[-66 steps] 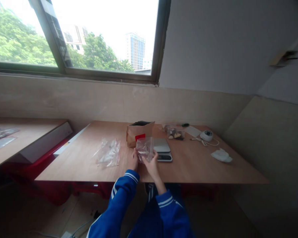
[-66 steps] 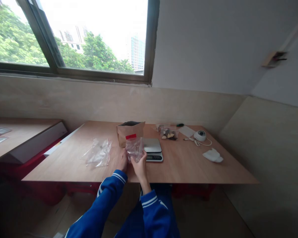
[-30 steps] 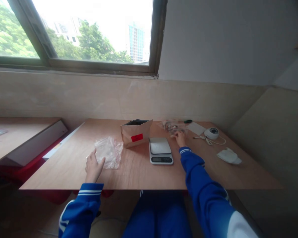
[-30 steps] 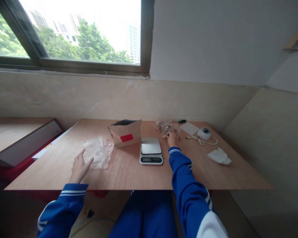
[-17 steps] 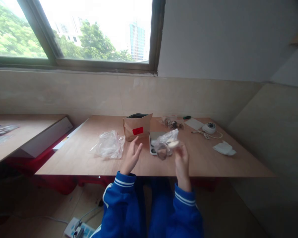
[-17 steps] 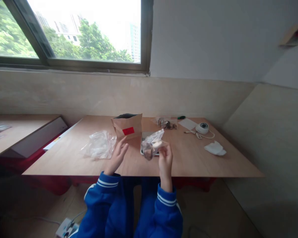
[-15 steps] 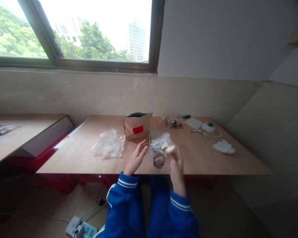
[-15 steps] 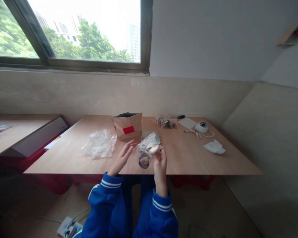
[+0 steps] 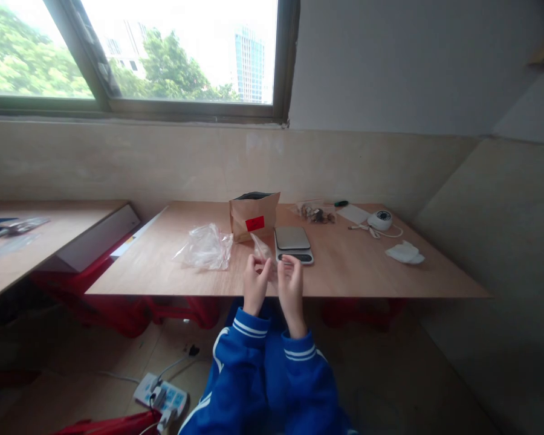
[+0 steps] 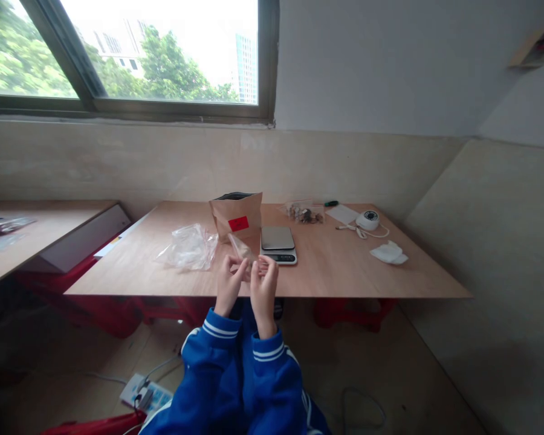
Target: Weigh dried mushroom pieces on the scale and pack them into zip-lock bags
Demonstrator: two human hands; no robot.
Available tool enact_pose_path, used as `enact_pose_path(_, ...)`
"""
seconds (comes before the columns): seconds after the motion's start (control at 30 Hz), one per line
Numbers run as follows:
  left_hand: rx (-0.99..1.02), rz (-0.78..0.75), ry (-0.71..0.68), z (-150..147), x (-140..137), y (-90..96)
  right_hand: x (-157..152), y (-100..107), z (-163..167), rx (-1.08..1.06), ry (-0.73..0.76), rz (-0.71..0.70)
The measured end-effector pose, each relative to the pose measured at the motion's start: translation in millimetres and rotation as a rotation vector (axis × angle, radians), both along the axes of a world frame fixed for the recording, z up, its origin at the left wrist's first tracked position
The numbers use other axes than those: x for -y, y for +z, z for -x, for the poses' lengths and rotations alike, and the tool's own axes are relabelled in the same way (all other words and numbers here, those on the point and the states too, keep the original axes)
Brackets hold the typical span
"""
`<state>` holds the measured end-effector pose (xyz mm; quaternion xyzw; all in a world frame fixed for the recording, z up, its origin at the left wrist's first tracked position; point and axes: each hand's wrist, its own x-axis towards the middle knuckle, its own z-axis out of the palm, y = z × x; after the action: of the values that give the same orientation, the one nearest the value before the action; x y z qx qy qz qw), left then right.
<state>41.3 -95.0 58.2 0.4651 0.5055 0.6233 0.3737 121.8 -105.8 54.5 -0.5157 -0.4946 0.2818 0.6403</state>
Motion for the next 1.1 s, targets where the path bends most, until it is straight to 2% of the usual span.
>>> enact_pose_path(0.1, -0.05, -0.032, -0.008, -5.6, -0.4, -1.3, 4.6, 3.8, 6.0, 0.039, 0.107, 0.021)
enact_pose_path(0.27, -0.137, -0.045, -0.074, -7.9, 4.3, 1.7, 6.2, 7.6, -6.5, 0.062, 0.221, 0.013)
enact_pose_path(0.43, -0.164, -0.04, -0.121, -8.3, 10.0, 3.2, 7.5, 3.9, -13.7, 0.101, 0.237, 0.041)
enact_pose_path(0.63, -0.11, -0.022, -0.163, -1.9, 13.0, -3.8, 12.0, 2.9, -16.3, 0.117, 0.301, 0.084)
enact_pose_path(0.73, -0.053, 0.019, -0.137, -2.1, 13.6, -6.1, 15.3, 5.9, -19.0, 0.114, 0.356, 0.096)
enact_pose_path(0.87, 0.0, 0.037, -0.051, -4.9, 14.2, -5.1, 16.2, 3.2, -19.4, -0.012, 0.405, 0.099)
enact_pose_path(1.1, -0.004, 0.029, -0.11, -0.8, 14.5, -6.2, 14.0, -2.6, -14.9, 0.076, 0.293, 0.093)
